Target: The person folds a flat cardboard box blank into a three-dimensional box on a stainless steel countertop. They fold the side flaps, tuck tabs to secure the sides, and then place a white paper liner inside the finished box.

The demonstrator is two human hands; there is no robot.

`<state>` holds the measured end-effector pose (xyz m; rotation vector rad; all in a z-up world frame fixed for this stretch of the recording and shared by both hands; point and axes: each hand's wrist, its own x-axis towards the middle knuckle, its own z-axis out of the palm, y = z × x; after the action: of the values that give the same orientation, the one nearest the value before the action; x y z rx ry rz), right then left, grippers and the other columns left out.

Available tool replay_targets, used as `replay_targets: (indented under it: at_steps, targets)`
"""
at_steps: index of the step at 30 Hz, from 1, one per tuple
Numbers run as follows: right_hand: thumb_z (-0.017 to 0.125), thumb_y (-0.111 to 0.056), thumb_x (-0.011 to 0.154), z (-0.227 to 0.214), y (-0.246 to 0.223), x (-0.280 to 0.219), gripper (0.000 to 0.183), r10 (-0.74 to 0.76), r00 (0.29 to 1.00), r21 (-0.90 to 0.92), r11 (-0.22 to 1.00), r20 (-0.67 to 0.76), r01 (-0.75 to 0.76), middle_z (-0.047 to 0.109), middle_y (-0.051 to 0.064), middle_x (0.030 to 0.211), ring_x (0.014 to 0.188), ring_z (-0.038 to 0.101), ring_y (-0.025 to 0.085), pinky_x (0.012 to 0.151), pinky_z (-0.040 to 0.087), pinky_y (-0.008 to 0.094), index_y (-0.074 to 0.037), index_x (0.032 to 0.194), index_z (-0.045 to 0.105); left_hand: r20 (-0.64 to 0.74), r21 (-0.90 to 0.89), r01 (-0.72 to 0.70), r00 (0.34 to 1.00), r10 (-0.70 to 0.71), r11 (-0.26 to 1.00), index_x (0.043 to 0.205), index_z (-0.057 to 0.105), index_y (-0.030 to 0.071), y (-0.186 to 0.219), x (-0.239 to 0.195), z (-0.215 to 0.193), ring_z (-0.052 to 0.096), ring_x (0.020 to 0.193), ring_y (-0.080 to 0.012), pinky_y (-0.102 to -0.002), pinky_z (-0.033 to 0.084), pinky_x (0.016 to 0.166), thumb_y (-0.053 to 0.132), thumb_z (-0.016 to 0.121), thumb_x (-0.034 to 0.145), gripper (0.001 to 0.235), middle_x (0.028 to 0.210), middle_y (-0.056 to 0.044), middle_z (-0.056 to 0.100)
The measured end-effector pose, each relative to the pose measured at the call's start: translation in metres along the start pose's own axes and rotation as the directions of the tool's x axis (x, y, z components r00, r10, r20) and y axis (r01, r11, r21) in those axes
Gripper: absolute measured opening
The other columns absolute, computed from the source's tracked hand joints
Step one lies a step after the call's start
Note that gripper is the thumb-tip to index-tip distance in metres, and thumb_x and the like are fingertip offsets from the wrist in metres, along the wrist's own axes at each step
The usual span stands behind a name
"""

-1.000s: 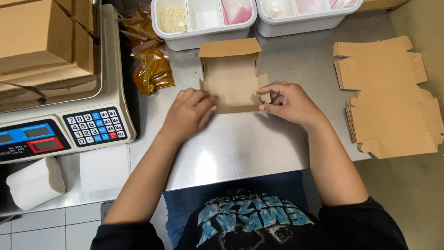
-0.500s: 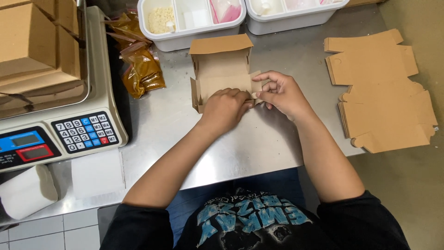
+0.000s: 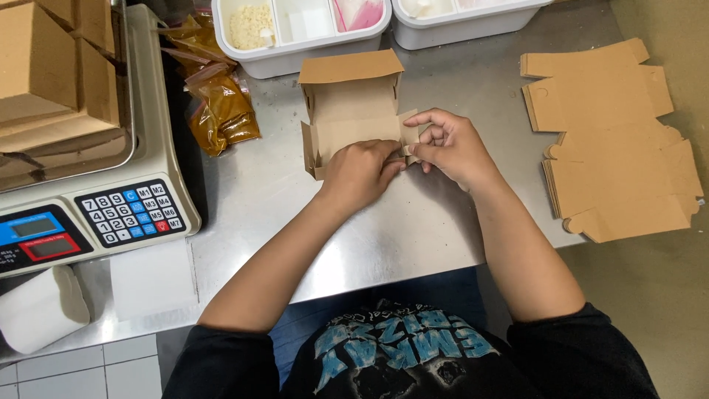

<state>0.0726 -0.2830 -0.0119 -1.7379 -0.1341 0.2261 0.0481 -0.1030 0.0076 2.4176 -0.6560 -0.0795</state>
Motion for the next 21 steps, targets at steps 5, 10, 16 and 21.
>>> replay_targets:
  at_steps: [5, 10, 16, 21]
  targets:
    - [0.059, 0.011, 0.069, 0.001, 0.0008, 0.0002, 0.037, -0.017, 1.0, -0.008, 1.0, -0.003, 0.017, 0.056, 0.012, 0.059, 0.044, 0.053, 0.011, 0.041, 0.046, 0.022, 0.003, 0.106, 0.057, -0.015, -0.012, -0.008, 1.0, 0.008, 1.0, 0.107, 0.061, 0.004, -0.0015, -0.0003, 0.0023, 0.063, 0.087, -0.0296, -0.039, 0.049, 0.076, 0.017, 0.06, 0.081, 0.028, 0.091, -0.013, 0.066]
    - [0.06, 0.011, 0.068, 0.0, 0.0043, 0.0011, 0.037, -0.032, 0.999, -0.032, 0.999, -0.009, 0.031, 0.055, 0.011, 0.058, 0.043, 0.053, 0.011, 0.043, 0.045, 0.022, 0.002, 0.104, 0.057, -0.029, -0.028, -0.023, 0.999, 0.022, 0.999, 0.108, 0.061, 0.004, -0.0035, 0.0005, 0.0055, 0.063, 0.089, -0.0288, -0.038, 0.05, 0.077, 0.016, 0.06, 0.082, 0.029, 0.095, -0.012, 0.066]
    - [0.06, 0.01, 0.066, -0.0021, 0.003, 0.0008, 0.037, -0.039, 0.999, -0.099, 0.994, -0.019, 0.037, 0.056, 0.011, 0.058, 0.041, 0.053, 0.011, 0.042, 0.044, 0.022, 0.003, 0.102, 0.057, -0.046, -0.031, -0.049, 0.998, 0.048, 0.998, 0.109, 0.06, 0.003, -0.0005, 0.0008, 0.0035, 0.063, 0.09, -0.0297, -0.04, 0.05, 0.078, 0.015, 0.061, 0.081, 0.03, 0.098, -0.014, 0.065]
    - [0.06, 0.011, 0.068, -0.0015, 0.0065, 0.0025, 0.037, -0.028, 1.0, -0.059, 0.998, 0.009, 0.028, 0.056, 0.011, 0.06, 0.045, 0.054, 0.011, 0.047, 0.045, 0.022, 0.004, 0.104, 0.056, -0.055, -0.035, -0.075, 0.996, 0.073, 0.997, 0.11, 0.06, 0.003, -0.0018, -0.0002, 0.0054, 0.062, 0.092, -0.0292, -0.038, 0.05, 0.079, 0.013, 0.061, 0.081, 0.03, 0.101, -0.013, 0.065]
